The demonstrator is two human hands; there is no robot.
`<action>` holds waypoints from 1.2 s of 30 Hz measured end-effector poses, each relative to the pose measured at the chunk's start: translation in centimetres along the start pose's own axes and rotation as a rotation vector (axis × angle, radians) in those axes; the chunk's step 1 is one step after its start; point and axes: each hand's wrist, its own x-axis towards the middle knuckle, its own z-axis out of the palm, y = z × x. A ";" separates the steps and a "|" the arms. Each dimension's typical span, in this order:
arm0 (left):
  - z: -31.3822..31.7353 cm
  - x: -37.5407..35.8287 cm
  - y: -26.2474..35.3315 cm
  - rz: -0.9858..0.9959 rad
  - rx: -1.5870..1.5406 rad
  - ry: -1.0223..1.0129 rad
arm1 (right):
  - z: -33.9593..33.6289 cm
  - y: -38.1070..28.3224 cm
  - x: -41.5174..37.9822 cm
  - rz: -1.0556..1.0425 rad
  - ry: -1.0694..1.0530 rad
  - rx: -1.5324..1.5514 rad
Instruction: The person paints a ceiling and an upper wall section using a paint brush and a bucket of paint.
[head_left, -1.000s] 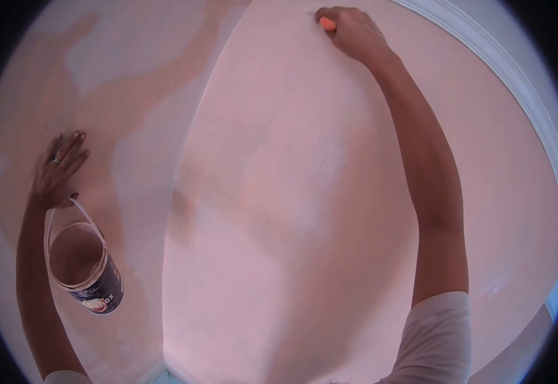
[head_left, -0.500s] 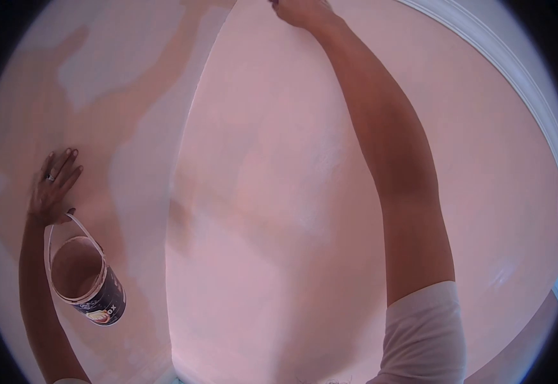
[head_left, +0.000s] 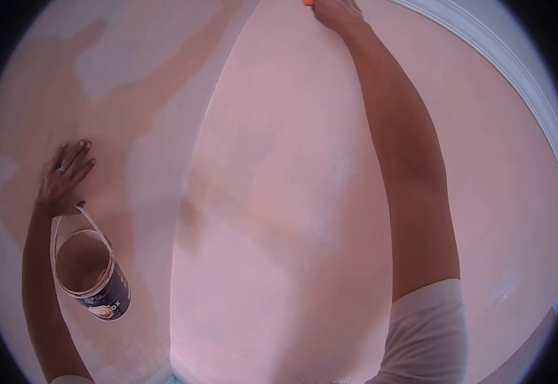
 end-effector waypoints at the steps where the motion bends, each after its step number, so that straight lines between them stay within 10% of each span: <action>1: 0.1 -0.2 -0.1 -0.011 0.002 0.001 | 0.1 0.4 0.4 -0.016 -0.017 -0.072; 21: 0.8 0.1 0.3 -0.039 -0.007 0.005 | -8.9 14.5 2.3 -0.082 0.050 0.051; 36: 1.6 -0.1 -0.3 -0.051 -0.003 -0.061 | -21.6 16.9 -3.0 0.110 -0.181 -0.740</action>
